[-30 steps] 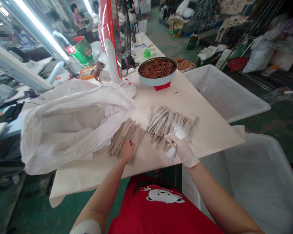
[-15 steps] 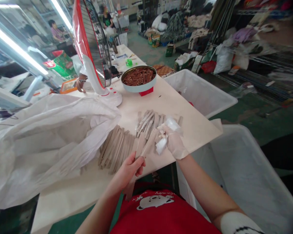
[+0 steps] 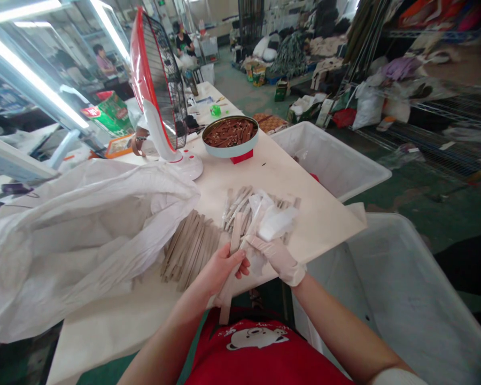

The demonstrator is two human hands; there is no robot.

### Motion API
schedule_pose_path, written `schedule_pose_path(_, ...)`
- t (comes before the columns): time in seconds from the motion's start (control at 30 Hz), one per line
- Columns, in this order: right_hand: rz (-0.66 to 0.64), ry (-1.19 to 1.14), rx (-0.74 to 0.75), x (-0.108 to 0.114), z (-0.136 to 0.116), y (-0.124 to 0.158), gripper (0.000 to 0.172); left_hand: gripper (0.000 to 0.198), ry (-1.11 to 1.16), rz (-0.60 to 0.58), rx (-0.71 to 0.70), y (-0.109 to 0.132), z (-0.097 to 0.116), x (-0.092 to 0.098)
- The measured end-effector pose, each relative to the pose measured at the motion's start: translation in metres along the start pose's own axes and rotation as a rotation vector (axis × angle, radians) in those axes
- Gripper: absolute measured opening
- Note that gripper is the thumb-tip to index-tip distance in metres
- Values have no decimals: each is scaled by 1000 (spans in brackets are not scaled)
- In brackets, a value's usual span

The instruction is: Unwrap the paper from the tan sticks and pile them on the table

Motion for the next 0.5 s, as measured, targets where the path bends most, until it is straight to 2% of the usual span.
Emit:
schedule_pose_path(0.1, 119, -2, 33, 2, 5, 3, 23, 26, -140, 79, -28, -4, 0, 4)
schedule_pose_path(0.13, 115, 14, 43, 2, 6, 3, 23, 25, -163, 124, -59, -4, 1, 5)
schedule_pose_path(0.2, 25, 39, 28, 0, 8, 3, 23, 25, -170, 191, -124, -4, 4, 7)
schedule_pose_path(0.27, -53, 10, -5, 0, 4, 0, 28, 27, -170, 184, -132, -4, 4, 9)
schedule_pose_path(0.4, -5, -171, -19, 5, -7, -6, 37, 28, -161, 93, -63, -5, 0, 5)
schedule_pose_path(0.5, -69, -216, -63, -3, 0, -3, 35, 29, -99, 125, -84, -12, 0, -1)
Point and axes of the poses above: each hand's wrist, its own y-axis away from the middle knuckle, its own x-axis out of the back of the hand, z = x × y, the point moved 3 cm from there along -y, towards the middle knuckle, and after that the axes turned 7 degrees about -y, right-handed, at the moved point
